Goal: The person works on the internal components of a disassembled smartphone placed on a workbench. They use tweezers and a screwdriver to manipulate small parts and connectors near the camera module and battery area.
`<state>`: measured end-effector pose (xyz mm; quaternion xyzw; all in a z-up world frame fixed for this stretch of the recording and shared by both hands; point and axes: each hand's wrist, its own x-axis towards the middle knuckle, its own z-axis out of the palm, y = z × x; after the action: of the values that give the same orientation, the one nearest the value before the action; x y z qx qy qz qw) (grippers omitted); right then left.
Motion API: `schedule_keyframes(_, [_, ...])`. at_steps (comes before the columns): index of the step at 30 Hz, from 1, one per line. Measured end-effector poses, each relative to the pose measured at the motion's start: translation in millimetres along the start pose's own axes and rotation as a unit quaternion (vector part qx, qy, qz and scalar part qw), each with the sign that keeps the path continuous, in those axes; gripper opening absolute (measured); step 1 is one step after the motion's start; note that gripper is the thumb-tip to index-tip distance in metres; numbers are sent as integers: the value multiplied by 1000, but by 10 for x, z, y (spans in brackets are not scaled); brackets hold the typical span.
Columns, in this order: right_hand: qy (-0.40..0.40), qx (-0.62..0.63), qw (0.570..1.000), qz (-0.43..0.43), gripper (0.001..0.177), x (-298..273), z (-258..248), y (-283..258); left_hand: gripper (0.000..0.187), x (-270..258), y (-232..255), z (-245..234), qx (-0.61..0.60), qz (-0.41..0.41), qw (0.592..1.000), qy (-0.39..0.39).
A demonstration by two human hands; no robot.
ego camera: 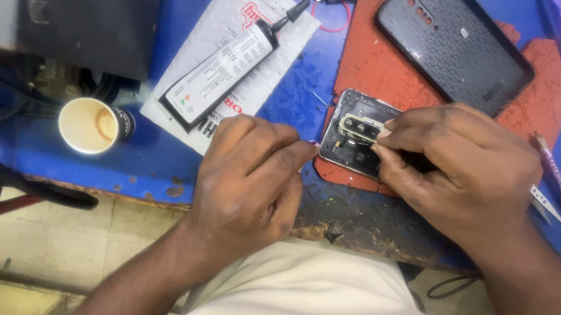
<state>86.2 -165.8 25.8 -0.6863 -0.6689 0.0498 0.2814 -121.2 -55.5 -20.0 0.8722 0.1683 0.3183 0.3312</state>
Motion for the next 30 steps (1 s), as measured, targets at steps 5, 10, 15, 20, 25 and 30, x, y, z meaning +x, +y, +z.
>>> schedule_keyframes(5, [-2, 8, 1000, 5, 19, -16, 3, 3, 31, 19, 2, -8, 2, 1, 1000, -6])
schedule_keyframes(10, [-14, 11, 1000, 3, 17, -16, 7, -2, 32, 24, -3, -25, 2, 6, 1000, -26])
schedule_keyframes(15, [-19, -4, 1000, -6, 16, -5, -1, -14, 32, 44, -13, -23, 2, 24, 998, -51])
schedule_keyframes(20, [-14, -16, 1000, -7, 16, 10, -1, -33, 35, 50, -20, -13, 7, 38, 995, -91])
schedule_keyframes(25, [-16, -23, 1000, -8, 16, 14, -10, -42, 39, 68, -10, 3, 24, 52, 992, -109])
schedule_keyframes(30, [-12, -29, 999, -18, 16, 30, -5, -39, 41, 76, -2, 10, 55, 60, 989, -123])
